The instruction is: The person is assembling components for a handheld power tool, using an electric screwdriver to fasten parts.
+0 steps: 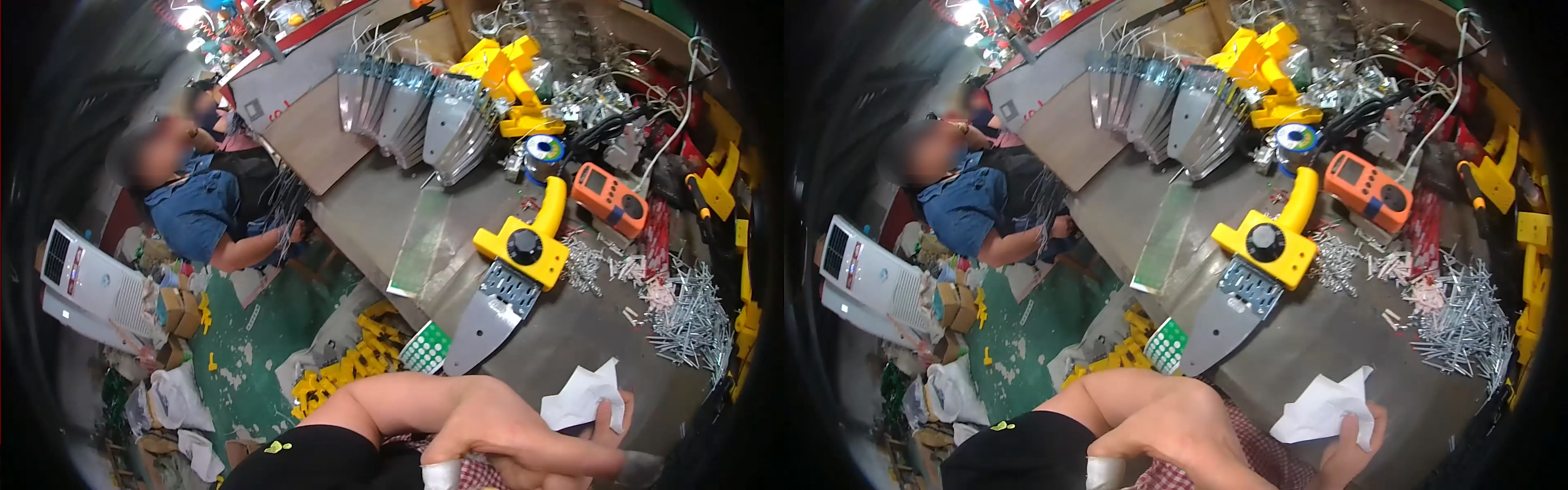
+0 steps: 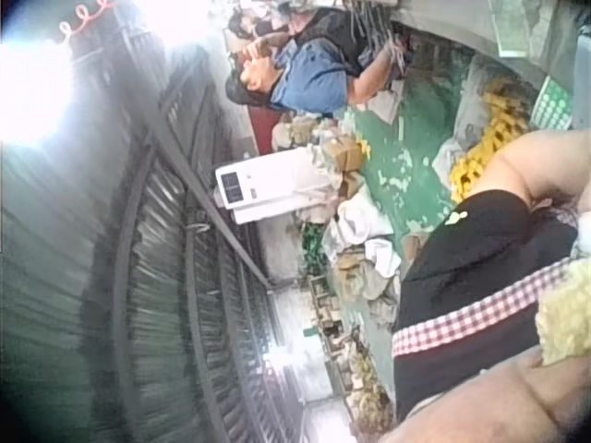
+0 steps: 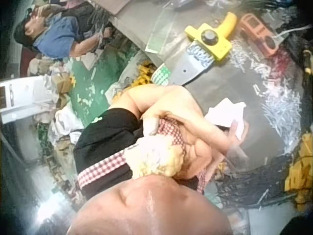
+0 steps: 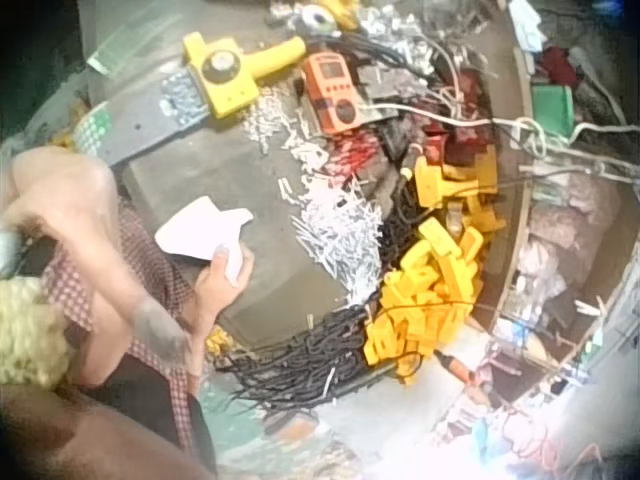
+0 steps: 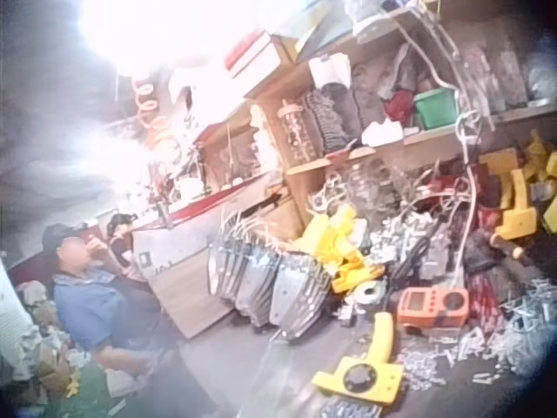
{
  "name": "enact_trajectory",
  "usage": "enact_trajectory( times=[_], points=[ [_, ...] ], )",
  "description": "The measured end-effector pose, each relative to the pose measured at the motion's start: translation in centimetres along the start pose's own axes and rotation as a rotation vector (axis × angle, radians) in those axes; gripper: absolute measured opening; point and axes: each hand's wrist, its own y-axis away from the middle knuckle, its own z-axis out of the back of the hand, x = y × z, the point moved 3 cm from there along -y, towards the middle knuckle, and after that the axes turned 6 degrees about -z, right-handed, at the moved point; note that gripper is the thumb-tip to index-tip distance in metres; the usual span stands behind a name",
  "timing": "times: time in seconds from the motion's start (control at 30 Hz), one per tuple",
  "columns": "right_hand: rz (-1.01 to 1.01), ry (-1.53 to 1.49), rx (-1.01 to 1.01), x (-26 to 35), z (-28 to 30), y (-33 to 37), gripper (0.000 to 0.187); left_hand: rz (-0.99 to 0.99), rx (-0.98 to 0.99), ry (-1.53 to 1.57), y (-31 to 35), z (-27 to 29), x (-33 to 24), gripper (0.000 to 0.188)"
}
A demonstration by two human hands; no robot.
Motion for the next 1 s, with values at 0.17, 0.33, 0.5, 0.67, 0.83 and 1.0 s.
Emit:
enact_trajectory(
  times=[0.17, 0.33, 0.5, 0.67, 0.83, 1.0],
  points=[
    [-0.088, 0.198, 0.005, -0.7, 1.3, -0.9, 0.028, -0.033, 0.07, -0.034, 1.2, 1.1, 1.3, 0.123],
    [0.587, 0.58, 0.377, 1.6, 0.2, -0.9, 0.024, -0.015, -0.025, 0.05, 1.6, 0.8, -0.3, 0.123],
    [-0.187, 0.016, -0.113, -1.5, 0.9, -0.5, 0.021, -0.008, -0.081, 0.165, 1.8, 2.1, -2.2, 0.123],
    [-0.279, 0.048, -0.021, 0.2, 0.4, -0.1, 0.022, 0.003, -0.122, 0.257, 1.7, 0.7, -2.4, 0.123],
    [-0.161, 0.11, -0.029, -0.5, 0.9, -0.2, 0.023, -0.006, -0.18, 0.37, 1.1, 1.3, -1.3, 0.124],
    [0.432, 0.469, 0.3, 2.1, -0.1, -0.6, 0.019, -0.016, -0.232, 0.485, 1.2, -0.2, -1.9, 0.124]
  ],
)
